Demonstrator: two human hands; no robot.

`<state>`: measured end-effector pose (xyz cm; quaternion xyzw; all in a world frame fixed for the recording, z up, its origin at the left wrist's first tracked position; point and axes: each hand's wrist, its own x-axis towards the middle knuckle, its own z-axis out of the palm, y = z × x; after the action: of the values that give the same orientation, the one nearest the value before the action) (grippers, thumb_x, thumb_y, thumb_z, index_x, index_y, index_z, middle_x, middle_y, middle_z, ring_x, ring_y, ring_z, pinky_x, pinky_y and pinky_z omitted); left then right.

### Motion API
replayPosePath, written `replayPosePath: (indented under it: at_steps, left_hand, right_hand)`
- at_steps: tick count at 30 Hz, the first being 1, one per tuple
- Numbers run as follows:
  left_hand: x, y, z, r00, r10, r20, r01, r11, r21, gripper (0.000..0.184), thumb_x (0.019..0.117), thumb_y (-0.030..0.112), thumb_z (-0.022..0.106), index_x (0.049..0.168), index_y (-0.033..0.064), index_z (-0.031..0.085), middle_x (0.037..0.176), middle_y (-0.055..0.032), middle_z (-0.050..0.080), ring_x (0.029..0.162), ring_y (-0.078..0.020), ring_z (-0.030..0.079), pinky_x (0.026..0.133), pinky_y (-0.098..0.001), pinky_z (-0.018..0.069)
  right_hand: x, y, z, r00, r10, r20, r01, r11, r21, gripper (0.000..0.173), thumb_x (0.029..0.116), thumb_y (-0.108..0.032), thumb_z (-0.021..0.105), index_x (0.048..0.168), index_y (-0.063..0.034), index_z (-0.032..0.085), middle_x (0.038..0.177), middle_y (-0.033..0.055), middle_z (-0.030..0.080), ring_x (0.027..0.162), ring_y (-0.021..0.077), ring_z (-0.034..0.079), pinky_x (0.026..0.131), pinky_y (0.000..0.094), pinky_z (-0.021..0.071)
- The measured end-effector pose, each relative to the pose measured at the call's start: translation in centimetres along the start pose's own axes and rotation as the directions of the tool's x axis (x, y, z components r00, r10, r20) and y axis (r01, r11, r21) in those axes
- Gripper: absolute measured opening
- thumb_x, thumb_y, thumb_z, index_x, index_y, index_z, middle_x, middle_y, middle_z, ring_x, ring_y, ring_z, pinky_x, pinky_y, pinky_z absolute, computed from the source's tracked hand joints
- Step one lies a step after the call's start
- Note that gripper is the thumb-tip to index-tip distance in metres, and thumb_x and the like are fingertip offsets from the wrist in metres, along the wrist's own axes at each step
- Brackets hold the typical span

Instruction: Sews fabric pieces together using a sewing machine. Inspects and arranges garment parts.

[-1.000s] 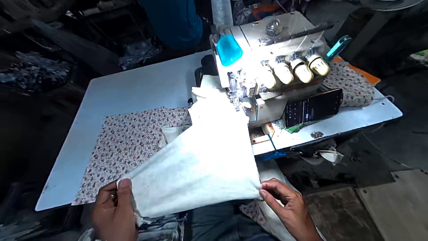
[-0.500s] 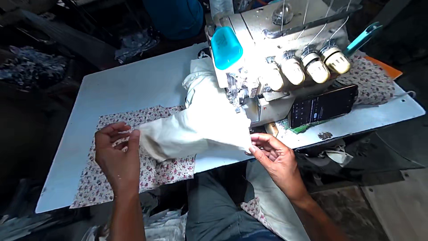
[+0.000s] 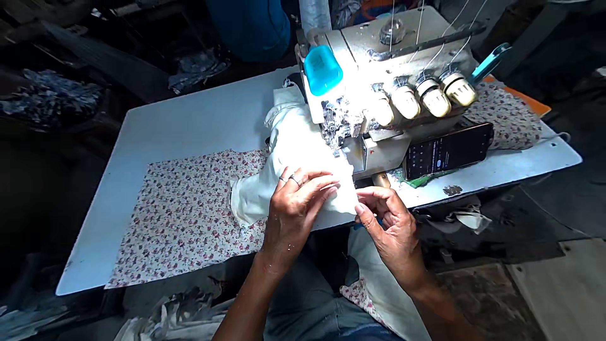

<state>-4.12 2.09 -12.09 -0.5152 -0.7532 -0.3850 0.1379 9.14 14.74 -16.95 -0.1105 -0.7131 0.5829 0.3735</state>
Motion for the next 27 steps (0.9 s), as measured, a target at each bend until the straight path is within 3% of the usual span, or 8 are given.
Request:
replayPosePath:
  at_steps: [6, 9, 12, 15, 21, 25, 27]
  left_hand:
    - [0.3, -0.5, -0.5, 0.997, -0.044, 0.070, 0.044, 0.999, 0.009, 0.021, 0.0931, 0.028, 0.073, 0.103, 0.0112, 0.081, 0.115, -0.0049, 0.073, 0.109, -0.0150, 0.063, 0.098, -0.0316, 0.0438]
    - [2.5, -2.0, -1.1, 0.990, -0.050, 0.134, 0.043, 0.998, 0.053, 0.027, 0.0911, 0.031, 0.073, 0.106, 0.0093, 0.080, 0.116, -0.0067, 0.072, 0.112, -0.0196, 0.064, 0.098, -0.0351, 0.0474]
    - [4.8, -3.7, -1.4, 0.982, -0.064, 0.175, 0.057, 0.997, 0.042, 0.026, 0.0905, 0.024, 0.073, 0.108, 0.0047, 0.078, 0.122, -0.0112, 0.070, 0.120, -0.0264, 0.061, 0.104, -0.0408, 0.0457]
    - [6.4, -5.9, -1.2, 0.987, -0.062, 0.147, 0.053, 0.997, 0.064, 0.027, 0.0884, 0.023, 0.072, 0.109, 0.0068, 0.079, 0.122, -0.0145, 0.069, 0.117, -0.0305, 0.062, 0.101, -0.0440, 0.0466]
    - [7.8, -7.8, -1.0, 0.960, -0.271, 0.063, 0.260, 0.955, 0.144, 0.039, 0.0926, 0.036, 0.073, 0.115, 0.0045, 0.075, 0.128, -0.0172, 0.066, 0.122, -0.0355, 0.058, 0.104, -0.0497, 0.0433]
    - [7.3, -7.2, -1.1, 0.889, -0.458, 0.003, 0.455, 0.885, 0.099, 0.034, 0.0939, 0.028, 0.074, 0.118, 0.0051, 0.072, 0.132, -0.0191, 0.059, 0.117, -0.0300, 0.061, 0.096, -0.0430, 0.0514]
    - [6.5, -6.6, -1.3, 0.852, -0.524, -0.023, 0.524, 0.850, 0.059, 0.032, 0.0945, 0.021, 0.072, 0.121, 0.0030, 0.070, 0.130, -0.0213, 0.058, 0.110, -0.0304, 0.061, 0.094, -0.0446, 0.0501]
  right_hand:
    - [0.2, -0.4, 0.1, 0.995, -0.095, 0.012, 0.096, 0.986, -0.133, 0.016, 0.0968, -0.007, 0.062, 0.103, 0.0013, 0.075, 0.095, 0.0062, 0.071, 0.089, 0.0024, 0.066, 0.083, 0.0148, 0.0550]
    - [2.3, -0.7, 0.5, 0.987, -0.157, 0.039, 0.161, 0.929, -0.335, 0.017, 0.0971, -0.007, 0.062, 0.103, -0.0029, 0.077, 0.092, 0.0048, 0.068, 0.084, 0.0049, 0.064, 0.077, 0.0155, 0.0529]
    - [4.3, -1.0, 0.7, 0.973, -0.201, 0.115, 0.231, 0.800, -0.554, 0.024, 0.0961, -0.003, 0.060, 0.113, -0.0061, 0.077, 0.094, 0.0087, 0.062, 0.082, 0.0170, 0.061, 0.071, 0.0273, 0.0516]
    - [4.5, -1.3, 0.7, 0.973, -0.173, 0.150, 0.229, 0.691, -0.686, 0.032, 0.0950, -0.003, 0.061, 0.122, -0.0128, 0.075, 0.097, 0.0113, 0.060, 0.085, 0.0254, 0.062, 0.070, 0.0372, 0.0513]
    - [2.5, -0.4, 0.5, 0.976, -0.127, 0.177, 0.215, 0.688, -0.693, 0.036, 0.0969, -0.007, 0.061, 0.131, -0.0120, 0.071, 0.090, 0.0125, 0.063, 0.080, 0.0276, 0.065, 0.070, 0.0390, 0.0549]
    - [1.6, -0.3, 0.6, 0.973, -0.130, 0.191, 0.227, 0.687, -0.690, 0.034, 0.0998, -0.015, 0.060, 0.131, -0.0075, 0.070, 0.089, 0.0117, 0.066, 0.077, 0.0260, 0.067, 0.068, 0.0365, 0.0555]
    - [1.3, -0.5, 0.7, 0.972, -0.123, 0.202, 0.229, 0.705, -0.671, 0.034, 0.0997, -0.016, 0.060, 0.132, -0.0057, 0.068, 0.090, 0.0112, 0.068, 0.078, 0.0247, 0.068, 0.069, 0.0349, 0.0564]
